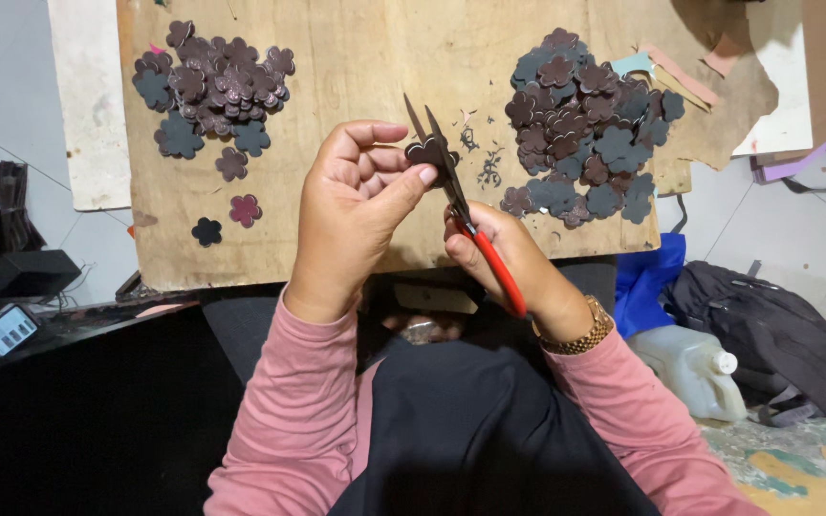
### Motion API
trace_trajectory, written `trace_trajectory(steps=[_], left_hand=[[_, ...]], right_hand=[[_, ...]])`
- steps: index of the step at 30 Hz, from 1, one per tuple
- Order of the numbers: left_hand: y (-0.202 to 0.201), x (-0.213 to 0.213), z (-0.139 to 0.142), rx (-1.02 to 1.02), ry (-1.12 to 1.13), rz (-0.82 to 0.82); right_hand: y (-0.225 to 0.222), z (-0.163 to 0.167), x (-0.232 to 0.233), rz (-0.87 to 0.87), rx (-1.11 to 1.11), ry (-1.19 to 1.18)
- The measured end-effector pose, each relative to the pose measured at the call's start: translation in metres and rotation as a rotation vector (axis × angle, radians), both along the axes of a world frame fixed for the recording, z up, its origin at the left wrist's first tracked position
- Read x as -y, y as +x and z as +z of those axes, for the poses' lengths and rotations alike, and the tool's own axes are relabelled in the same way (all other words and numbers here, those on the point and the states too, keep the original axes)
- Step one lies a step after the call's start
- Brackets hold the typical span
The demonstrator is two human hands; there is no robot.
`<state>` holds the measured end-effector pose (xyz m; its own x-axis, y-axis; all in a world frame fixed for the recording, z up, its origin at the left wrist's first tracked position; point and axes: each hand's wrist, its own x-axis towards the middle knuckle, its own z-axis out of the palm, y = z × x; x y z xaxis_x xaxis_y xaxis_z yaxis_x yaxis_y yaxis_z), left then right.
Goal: The person sits at a workbench holding red-handled scissors and trims the edges of small dark flower-shaped leather cutouts one at a time, rotating each piece in their left hand while cutting, then places the trimmed piece onto a growing pile on the board.
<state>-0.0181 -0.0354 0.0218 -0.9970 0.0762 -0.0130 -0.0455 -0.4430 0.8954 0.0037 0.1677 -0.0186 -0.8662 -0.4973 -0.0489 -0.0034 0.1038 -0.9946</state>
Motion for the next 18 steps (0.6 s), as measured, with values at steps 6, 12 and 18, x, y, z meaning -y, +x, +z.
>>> trace_trajectory(steps=[6, 12, 18], left_hand=[[-0.002, -0.016, -0.008, 0.039, -0.099, -0.033], [0.000, -0.019, -0.005, 0.018, -0.144, 0.012], [0.002, -0.017, 0.001, -0.035, -0.206, -0.004]], right_hand=[[0.002, 0.004, 0.000, -0.067, 0.017, -0.017], [0.003, 0.005, -0.003, -0.054, 0.072, -0.101], [0.002, 0.007, -0.007, 0.006, 0.108, -0.158]])
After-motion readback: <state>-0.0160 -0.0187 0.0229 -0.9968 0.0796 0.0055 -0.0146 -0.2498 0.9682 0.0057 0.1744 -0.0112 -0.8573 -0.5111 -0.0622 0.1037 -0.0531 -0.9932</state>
